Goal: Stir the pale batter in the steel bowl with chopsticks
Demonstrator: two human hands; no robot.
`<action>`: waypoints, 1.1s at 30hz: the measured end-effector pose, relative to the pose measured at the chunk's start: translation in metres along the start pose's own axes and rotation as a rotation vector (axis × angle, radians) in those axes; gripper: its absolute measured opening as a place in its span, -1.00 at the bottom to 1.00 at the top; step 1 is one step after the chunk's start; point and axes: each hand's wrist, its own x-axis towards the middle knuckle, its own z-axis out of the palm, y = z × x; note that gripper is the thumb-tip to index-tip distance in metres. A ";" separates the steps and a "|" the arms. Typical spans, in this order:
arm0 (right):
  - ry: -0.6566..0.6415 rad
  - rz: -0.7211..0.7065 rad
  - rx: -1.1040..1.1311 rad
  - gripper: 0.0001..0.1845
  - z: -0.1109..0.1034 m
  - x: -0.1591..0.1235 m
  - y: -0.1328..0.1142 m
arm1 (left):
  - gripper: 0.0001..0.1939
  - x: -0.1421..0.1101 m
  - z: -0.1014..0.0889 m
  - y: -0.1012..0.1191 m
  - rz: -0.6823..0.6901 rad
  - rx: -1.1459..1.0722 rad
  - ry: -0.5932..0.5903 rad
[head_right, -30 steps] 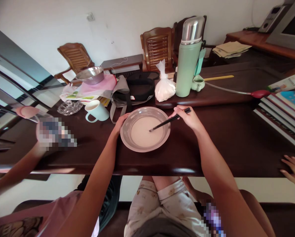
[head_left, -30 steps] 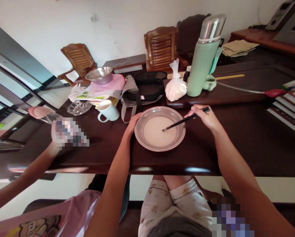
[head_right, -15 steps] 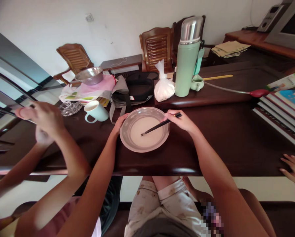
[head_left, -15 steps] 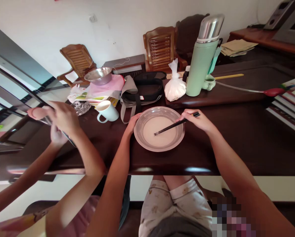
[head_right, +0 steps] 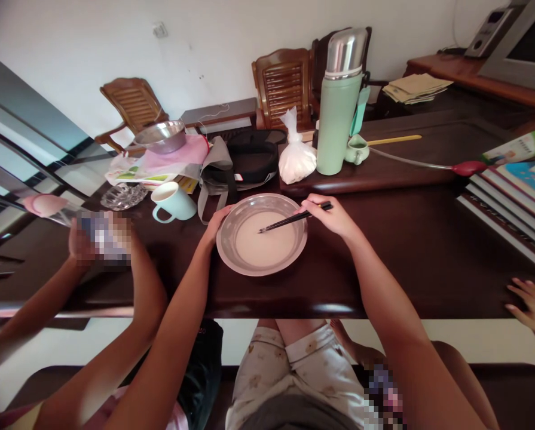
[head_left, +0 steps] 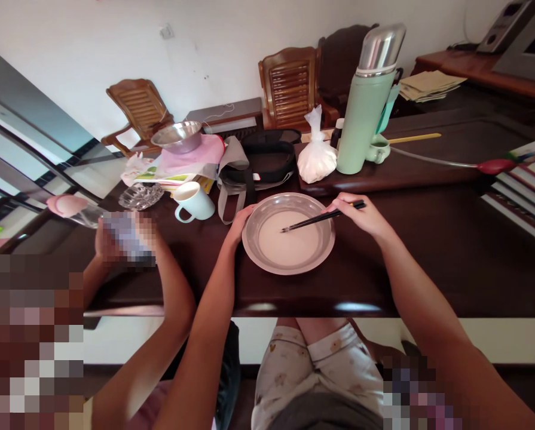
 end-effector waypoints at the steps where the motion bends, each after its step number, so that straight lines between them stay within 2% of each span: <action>1: 0.045 0.010 0.003 -0.62 -0.002 0.000 0.001 | -0.52 0.000 0.000 0.000 0.005 0.000 -0.004; 3: 0.075 0.035 0.020 -0.59 -0.004 0.000 0.002 | -0.52 -0.001 0.000 0.001 0.017 0.008 -0.008; 8: -0.099 0.017 0.036 -0.66 0.002 0.000 0.002 | -0.50 -0.002 0.001 0.001 0.006 -0.012 -0.005; 13: 0.056 0.011 0.024 -0.62 -0.001 -0.001 0.001 | -0.52 -0.001 0.001 0.000 -0.002 -0.023 -0.004; 15: 0.033 0.024 0.039 -0.59 0.000 -0.001 0.000 | -0.51 -0.001 0.001 0.001 0.001 -0.015 -0.011; 19: -0.097 0.003 0.034 -0.65 0.005 -0.001 0.000 | -0.51 -0.002 0.001 0.003 0.014 -0.003 -0.009; 24: 0.056 0.021 0.032 -0.61 -0.002 -0.001 0.001 | -0.52 -0.002 0.001 0.003 -0.002 -0.005 0.003; 29: -0.115 0.034 0.042 -0.64 0.003 -0.001 0.000 | -0.51 -0.001 -0.002 -0.001 0.017 0.010 -0.006; 31: -0.091 0.020 0.024 -0.66 0.003 0.000 0.000 | -0.51 0.000 -0.003 -0.003 0.015 0.009 -0.002; 33: 0.010 0.018 0.006 -0.64 -0.001 0.000 0.001 | -0.52 0.001 -0.003 -0.003 0.016 0.003 -0.003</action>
